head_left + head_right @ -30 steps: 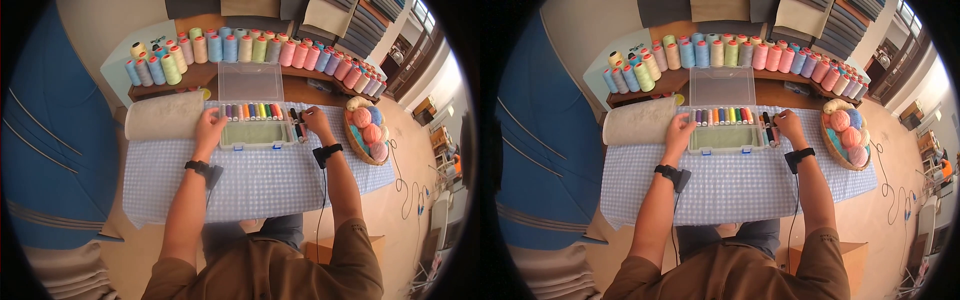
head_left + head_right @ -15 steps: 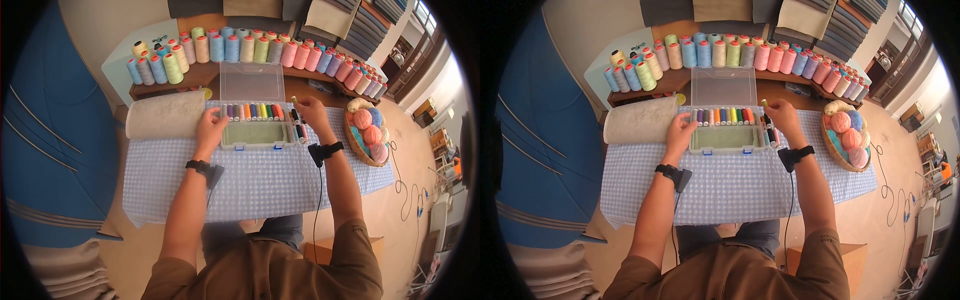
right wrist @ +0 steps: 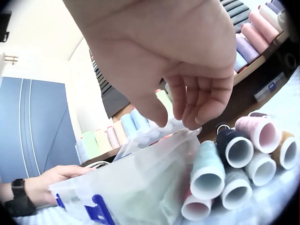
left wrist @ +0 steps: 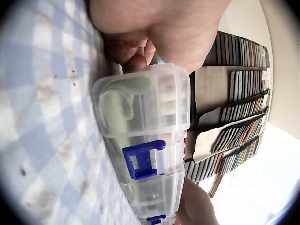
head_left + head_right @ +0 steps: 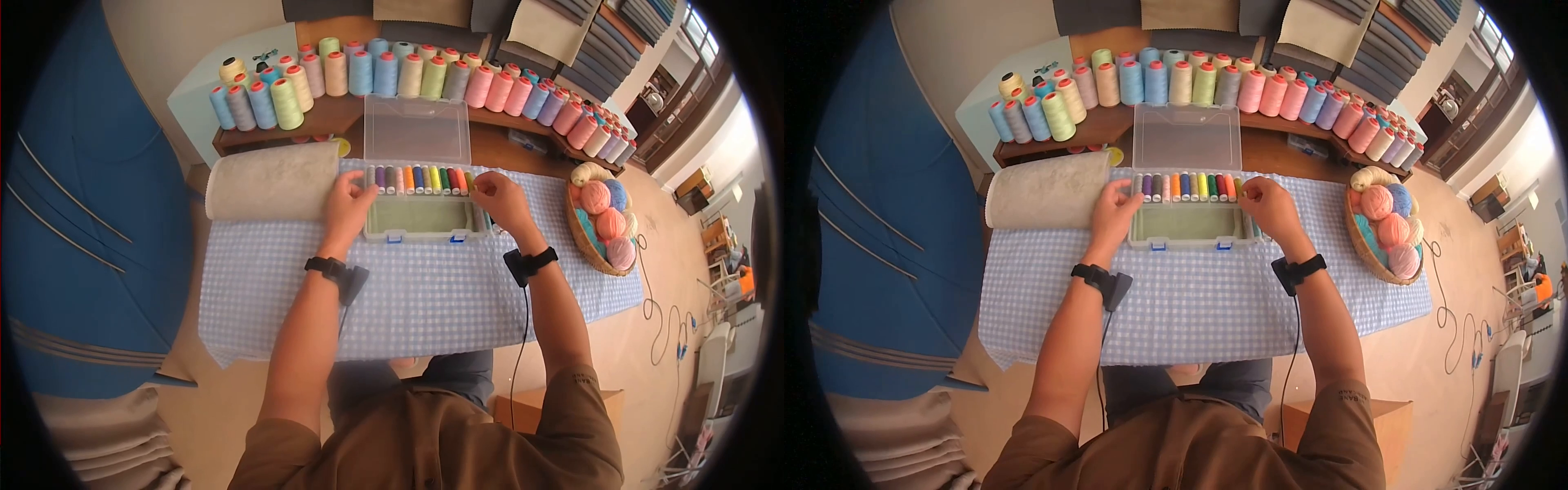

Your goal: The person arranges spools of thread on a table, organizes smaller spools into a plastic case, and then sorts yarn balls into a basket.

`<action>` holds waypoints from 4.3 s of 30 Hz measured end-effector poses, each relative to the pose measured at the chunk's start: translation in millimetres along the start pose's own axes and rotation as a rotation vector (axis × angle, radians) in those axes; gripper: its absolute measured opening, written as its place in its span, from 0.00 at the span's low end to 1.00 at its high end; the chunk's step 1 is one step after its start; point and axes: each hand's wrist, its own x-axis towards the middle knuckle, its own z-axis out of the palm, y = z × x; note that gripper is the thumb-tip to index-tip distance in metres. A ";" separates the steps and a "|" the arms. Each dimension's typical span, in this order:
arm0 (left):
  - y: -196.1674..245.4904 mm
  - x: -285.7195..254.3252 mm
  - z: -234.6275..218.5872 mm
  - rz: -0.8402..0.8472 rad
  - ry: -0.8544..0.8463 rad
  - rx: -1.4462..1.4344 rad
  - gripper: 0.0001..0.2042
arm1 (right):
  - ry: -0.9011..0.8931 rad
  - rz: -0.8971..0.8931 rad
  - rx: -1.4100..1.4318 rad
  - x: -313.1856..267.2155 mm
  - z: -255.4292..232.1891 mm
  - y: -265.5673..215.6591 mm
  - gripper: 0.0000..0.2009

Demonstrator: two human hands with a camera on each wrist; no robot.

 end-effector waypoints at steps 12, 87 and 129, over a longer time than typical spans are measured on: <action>5.0 -2.3 -0.8 -0.013 -0.002 0.025 0.23 | 0.196 0.019 -0.010 -1.7 -20.4 24.9 0.12; 22.8 -2.4 -13.0 -0.182 -0.119 0.037 0.29 | 0.381 -0.011 0.201 -18.3 18.2 2.5 0.09; 29.6 -8.4 -11.7 -0.159 -0.173 0.083 0.37 | 0.204 0.223 -0.149 -46.7 -18.5 35.7 0.15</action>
